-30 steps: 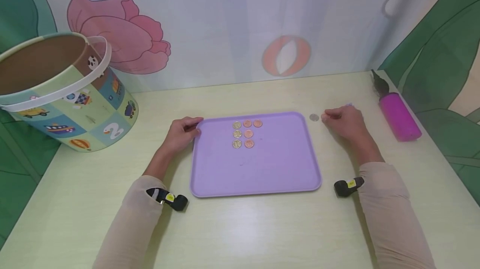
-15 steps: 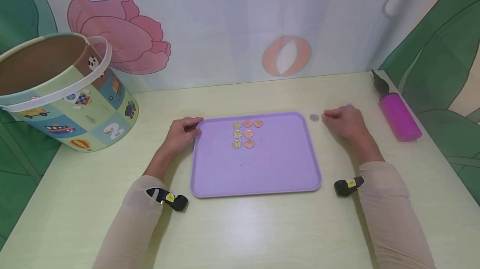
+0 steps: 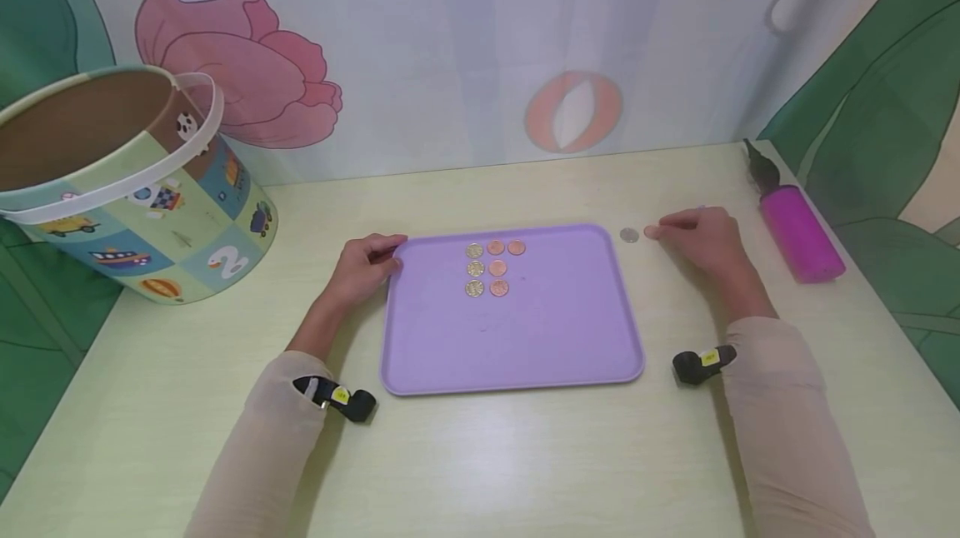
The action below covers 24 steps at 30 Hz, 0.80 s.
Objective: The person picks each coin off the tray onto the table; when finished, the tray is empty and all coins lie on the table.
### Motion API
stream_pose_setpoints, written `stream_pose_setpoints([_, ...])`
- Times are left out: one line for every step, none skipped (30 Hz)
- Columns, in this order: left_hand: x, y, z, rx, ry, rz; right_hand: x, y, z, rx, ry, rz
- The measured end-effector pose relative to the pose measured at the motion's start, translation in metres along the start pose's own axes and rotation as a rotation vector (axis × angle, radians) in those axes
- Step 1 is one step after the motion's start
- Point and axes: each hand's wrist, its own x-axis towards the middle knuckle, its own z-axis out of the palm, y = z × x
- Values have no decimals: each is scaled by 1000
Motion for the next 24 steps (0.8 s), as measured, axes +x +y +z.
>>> stream_pose_setpoints([0,0,0,-1,0,-1,0,0,0,3,-1,4])
stream_pose_setpoints([0,0,0,0,1,-1,0,0,-1,5,-5,6])
stream_pose_setpoints([0,0,0,2,2,-1,1,-1,-1,6,-8,5])
stream_pose_setpoints([0,1,0,2,2,-1,1,-1,-1,3,-10,2])
stream_pose_setpoints([0,1,0,3,4,0,1,-2,-1,3,-10,-4])
stream_pose_setpoints([0,1,0,5,5,1,1,-2,-1,5,-12,-12])
stream_pose_setpoints([1,0,0,9,5,4,1,-2,-1,5,-10,-22])
stream_pose_setpoints([1,0,0,7,5,5,1,-3,-1,6,-7,-34])
stream_pose_setpoints([1,0,1,7,4,6,1,-3,-1,6,-3,-46])
stream_pose_setpoints([1,0,1,9,3,9,1,-4,-1,6,1,-59])
stream_pose_setpoints([1,-1,0,11,2,10,1,-4,-1,7,3,-74])
stream_pose_setpoints([1,-1,0,11,1,12,2,-5,-1,9,4,-87])
stream_pose_setpoints([1,-1,0,10,0,13,2,-6,0,10,6,-100])
stream_pose_setpoints([1,-1,0,6,-1,13,2,-7,0,9,5,-113])
stream_pose_setpoints([1,-1,0,7,-1,15,2,-8,1,9,2,-129])
stream_pose_setpoints([1,-2,0,7,-1,15,2,-10,2,7,-1,-143])
stream_pose_setpoints([1,-2,0,8,0,18,2,-12,4,9,-5,-159])
stream_pose_setpoints([1,-2,0,6,-1,18,1,-15,5,12,-11,-173])
stream_pose_setpoints([1,-2,0,7,-1,19,1,-18,6,11,-12,-187])
stream_pose_setpoints([1,-2,0,8,0,19,0,-21,8,9,-15,-204])
stream_pose_setpoints([1,-2,0,9,0,18,-2,-25,9,9,-17,-222])
stream_pose_setpoints([1,-2,0,10,1,18,-3,-30,10,8,-19,-237])
stream_pose_setpoints([2,-2,0,9,1,17,-5,-34,12,8,-23,-253])
stream_pose_setpoints([2,-2,0,7,1,15,-6,-39,13,7,-25,-267])
